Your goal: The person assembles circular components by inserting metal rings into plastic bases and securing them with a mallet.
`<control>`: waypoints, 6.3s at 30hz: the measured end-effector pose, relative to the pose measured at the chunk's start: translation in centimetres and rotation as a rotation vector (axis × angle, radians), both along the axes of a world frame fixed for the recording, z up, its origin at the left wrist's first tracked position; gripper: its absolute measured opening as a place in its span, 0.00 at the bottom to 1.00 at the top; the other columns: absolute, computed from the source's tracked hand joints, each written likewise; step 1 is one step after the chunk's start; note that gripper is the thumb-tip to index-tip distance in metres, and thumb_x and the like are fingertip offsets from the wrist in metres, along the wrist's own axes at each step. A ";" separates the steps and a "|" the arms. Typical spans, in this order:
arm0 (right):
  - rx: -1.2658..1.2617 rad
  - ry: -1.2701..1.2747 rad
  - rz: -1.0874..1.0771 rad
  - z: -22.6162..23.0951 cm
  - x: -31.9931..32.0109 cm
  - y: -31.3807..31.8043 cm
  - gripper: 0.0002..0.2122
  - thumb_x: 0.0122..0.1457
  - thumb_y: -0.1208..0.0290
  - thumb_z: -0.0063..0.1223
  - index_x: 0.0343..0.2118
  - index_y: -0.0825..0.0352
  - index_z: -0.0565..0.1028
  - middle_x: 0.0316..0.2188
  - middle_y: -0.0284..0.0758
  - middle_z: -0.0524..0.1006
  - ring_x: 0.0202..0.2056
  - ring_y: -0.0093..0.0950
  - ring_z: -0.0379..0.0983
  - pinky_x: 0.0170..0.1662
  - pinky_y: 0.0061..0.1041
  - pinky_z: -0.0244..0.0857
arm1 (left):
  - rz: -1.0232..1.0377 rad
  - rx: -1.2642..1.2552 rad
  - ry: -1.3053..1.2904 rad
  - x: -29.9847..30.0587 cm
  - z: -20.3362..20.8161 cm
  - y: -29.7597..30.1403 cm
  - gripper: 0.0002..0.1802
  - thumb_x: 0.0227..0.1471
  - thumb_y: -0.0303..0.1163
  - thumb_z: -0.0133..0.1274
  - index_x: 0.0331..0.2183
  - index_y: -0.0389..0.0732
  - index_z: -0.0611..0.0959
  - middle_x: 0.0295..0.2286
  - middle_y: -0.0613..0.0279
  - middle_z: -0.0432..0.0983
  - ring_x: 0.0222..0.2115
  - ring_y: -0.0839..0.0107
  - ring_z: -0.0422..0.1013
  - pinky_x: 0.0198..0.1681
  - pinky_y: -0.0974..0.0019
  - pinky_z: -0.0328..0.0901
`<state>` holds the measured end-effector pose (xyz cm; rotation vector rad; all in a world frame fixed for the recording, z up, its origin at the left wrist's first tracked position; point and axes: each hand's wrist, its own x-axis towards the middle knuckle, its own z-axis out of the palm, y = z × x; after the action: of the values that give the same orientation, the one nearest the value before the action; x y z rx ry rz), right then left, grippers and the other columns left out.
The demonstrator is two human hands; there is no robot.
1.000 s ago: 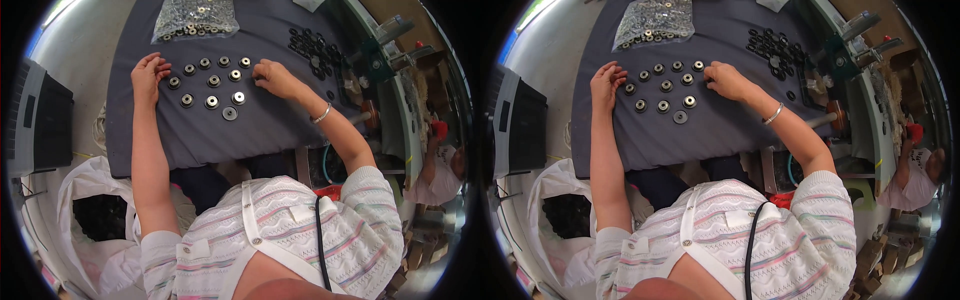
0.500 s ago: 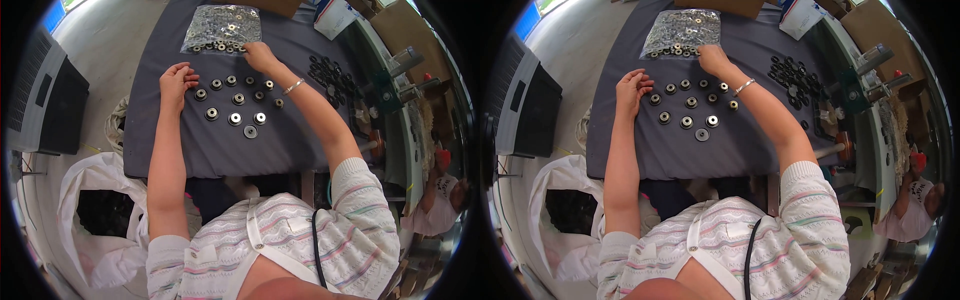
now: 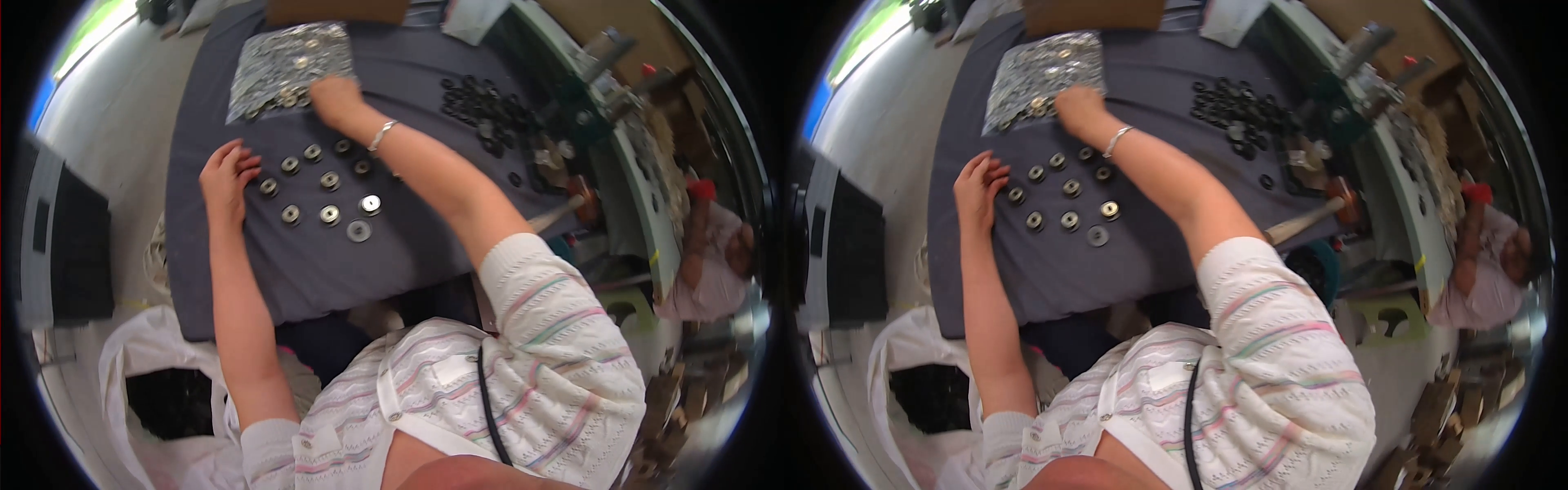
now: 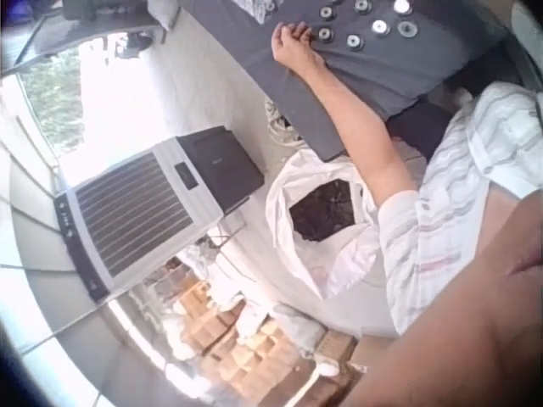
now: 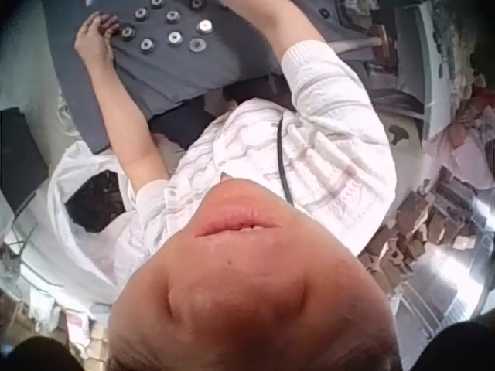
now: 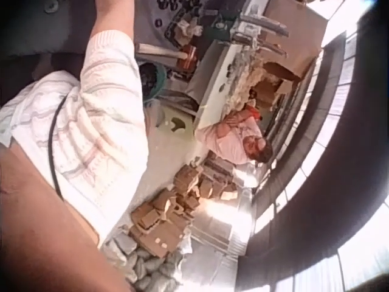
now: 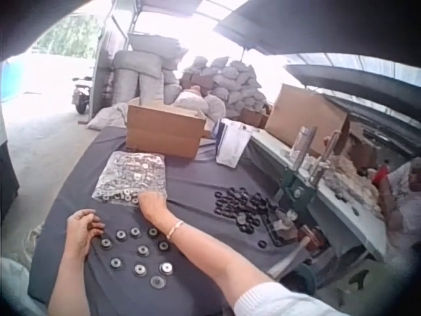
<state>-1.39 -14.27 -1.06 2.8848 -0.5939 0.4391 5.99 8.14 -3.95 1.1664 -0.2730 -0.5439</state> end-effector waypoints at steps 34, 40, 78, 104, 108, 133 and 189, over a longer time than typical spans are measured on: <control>0.770 0.046 0.439 2.9 -20.3 9.6 0.10 0.46 0.80 0.54 0.34 0.70 0.74 0.27 0.36 0.71 0.28 0.31 0.72 0.31 0.25 0.66 | -0.031 -0.017 -0.048 0.4 -0.2 -0.7 0.12 0.53 0.26 0.48 0.39 0.31 0.75 0.30 0.54 0.74 0.29 0.64 0.75 0.30 0.68 0.71; 0.690 0.053 0.467 2.3 -19.6 10.4 0.11 0.46 0.80 0.56 0.34 0.70 0.74 0.27 0.37 0.71 0.29 0.33 0.72 0.32 0.26 0.67 | -0.020 -0.025 -0.061 0.1 0.0 -0.7 0.10 0.53 0.25 0.48 0.38 0.31 0.76 0.29 0.54 0.74 0.28 0.64 0.75 0.29 0.68 0.71; 0.072 -0.378 -0.589 4.0 -38.5 0.9 0.17 0.50 0.64 0.55 0.40 0.69 0.73 0.32 0.44 0.75 0.33 0.40 0.72 0.38 0.35 0.66 | -0.023 -0.080 -0.028 1.1 -0.6 -0.5 0.11 0.54 0.27 0.48 0.38 0.31 0.75 0.28 0.54 0.73 0.27 0.62 0.75 0.28 0.67 0.71; 0.011 -0.247 -1.128 2.7 -42.3 -1.8 0.22 0.47 0.58 0.58 0.39 0.72 0.69 0.37 0.47 0.70 0.39 0.42 0.71 0.42 0.36 0.68 | -0.079 -0.085 -0.076 2.3 -2.0 0.6 0.16 0.56 0.32 0.47 0.45 0.34 0.73 0.34 0.54 0.73 0.34 0.64 0.74 0.34 0.70 0.70; 0.234 -0.529 -1.218 2.1 -43.8 -2.3 0.28 0.43 0.56 0.59 0.42 0.73 0.65 0.39 0.55 0.71 0.40 0.48 0.71 0.43 0.38 0.67 | -0.079 -0.041 -0.111 2.5 -2.6 0.3 0.16 0.56 0.33 0.47 0.44 0.34 0.73 0.34 0.56 0.73 0.33 0.67 0.74 0.33 0.71 0.70; 0.689 -0.313 0.553 7.5 -23.4 13.9 0.33 0.48 0.82 0.51 0.60 0.59 0.57 0.32 0.39 0.74 0.30 0.32 0.70 0.36 0.28 0.63 | -0.096 -0.239 -0.065 0.3 -0.1 0.0 0.33 0.59 0.52 0.32 0.42 0.29 0.74 0.38 0.48 0.74 0.39 0.61 0.73 0.43 0.64 0.67; 0.672 -0.031 0.215 5.0 -13.7 11.0 0.32 0.49 0.78 0.51 0.60 0.52 0.57 0.39 0.41 0.76 0.31 0.25 0.73 0.39 0.22 0.65 | -0.024 -0.388 0.090 1.1 -0.5 -0.2 0.37 0.60 0.54 0.22 0.48 0.28 0.67 0.44 0.44 0.69 0.47 0.53 0.66 0.53 0.59 0.58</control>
<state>-15.07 -3.32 3.98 3.6128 -0.5105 0.3633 7.05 7.96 -4.43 0.7614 -0.3002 -0.5352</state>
